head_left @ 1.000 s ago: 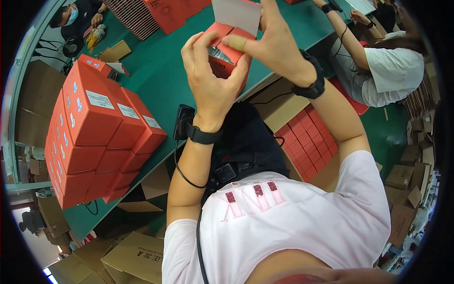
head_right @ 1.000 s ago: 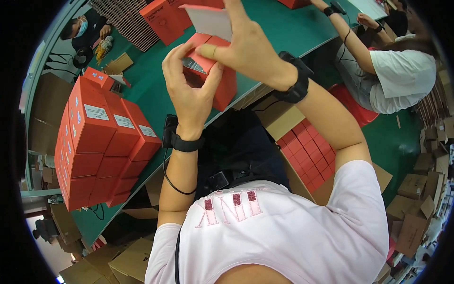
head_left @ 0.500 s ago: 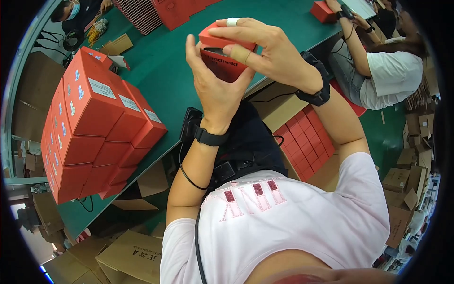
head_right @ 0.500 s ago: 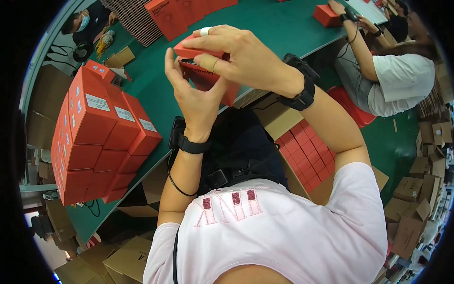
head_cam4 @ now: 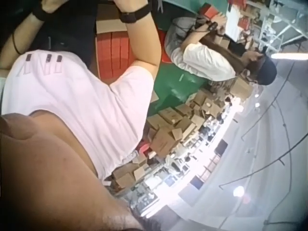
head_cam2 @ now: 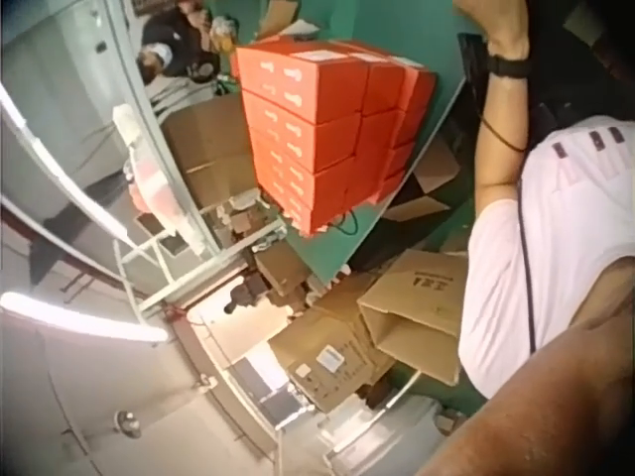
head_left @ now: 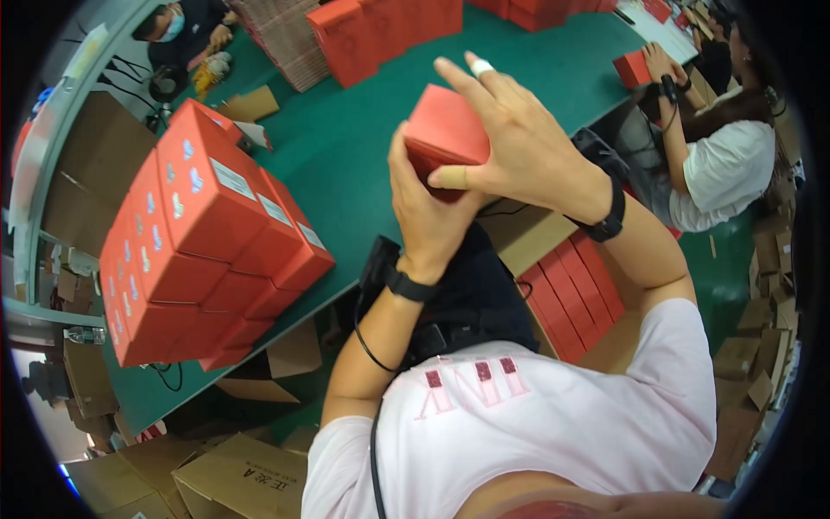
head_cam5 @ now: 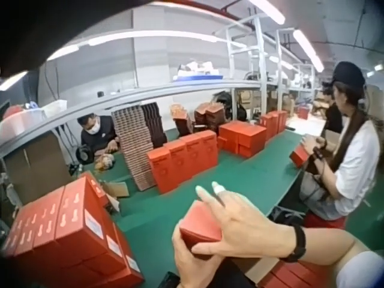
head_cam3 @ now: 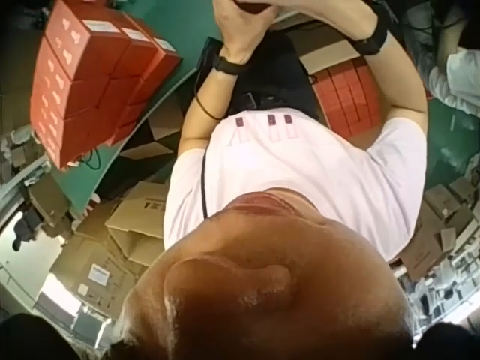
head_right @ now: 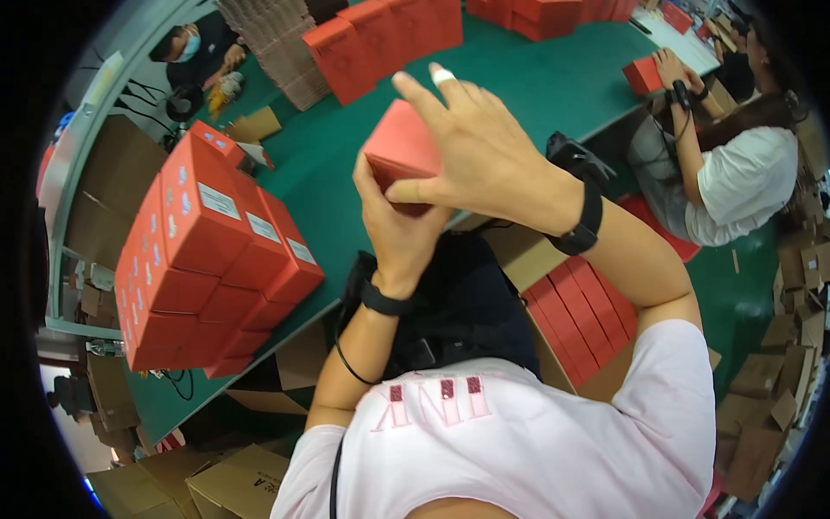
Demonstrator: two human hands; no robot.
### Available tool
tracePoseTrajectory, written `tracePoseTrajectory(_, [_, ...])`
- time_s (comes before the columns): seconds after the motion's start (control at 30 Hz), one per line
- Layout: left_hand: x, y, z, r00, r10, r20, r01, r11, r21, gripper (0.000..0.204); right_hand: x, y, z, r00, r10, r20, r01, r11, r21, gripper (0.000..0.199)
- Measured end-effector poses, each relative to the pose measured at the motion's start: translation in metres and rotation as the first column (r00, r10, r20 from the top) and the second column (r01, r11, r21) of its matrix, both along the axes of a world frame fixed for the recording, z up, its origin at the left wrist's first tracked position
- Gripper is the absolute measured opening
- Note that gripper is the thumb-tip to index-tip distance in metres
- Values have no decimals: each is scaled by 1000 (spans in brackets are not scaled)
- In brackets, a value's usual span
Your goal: Wrapping electronic products in protective sleeves and placing them into retail boxes at a factory workstation.
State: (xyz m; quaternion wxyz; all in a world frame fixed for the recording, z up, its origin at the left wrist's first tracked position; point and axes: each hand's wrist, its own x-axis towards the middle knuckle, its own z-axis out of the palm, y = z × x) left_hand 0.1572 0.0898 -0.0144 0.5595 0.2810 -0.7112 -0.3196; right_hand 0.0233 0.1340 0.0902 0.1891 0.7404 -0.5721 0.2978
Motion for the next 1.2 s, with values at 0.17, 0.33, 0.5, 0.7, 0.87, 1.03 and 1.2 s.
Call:
tracePoseTrajectory(0.17, [15,4,17,988,152,-31,-154,985,-81,110,4,-38,37,996,83,30,-88,927,365,82])
tracePoseTrajectory(0.33, [48,3,16,989,115,93,-85,958,-274,84,-12,-198,70,995,-19,96,-31,871,491,50])
tracePoseTrajectory(0.5, [59,10,-22,958,-137,252,175,975,-135,39,25,-270,93,962,34,273,-148,900,410,49])
tracePoseTrajectory(0.7, [66,12,-38,939,-258,229,247,966,72,29,58,-344,59,999,-40,-7,39,921,388,47])
tracePoseTrajectory(0.87, [69,20,-49,928,-311,207,299,950,89,29,70,-335,63,934,167,-315,125,673,729,15])
tracePoseTrajectory(1.03, [66,27,-48,917,-360,171,342,932,122,29,39,-355,30,611,200,-766,-110,980,168,54])
tracePoseTrajectory(1.2, [75,26,-50,930,-337,150,321,939,121,29,64,-343,17,711,195,-676,180,879,442,92])
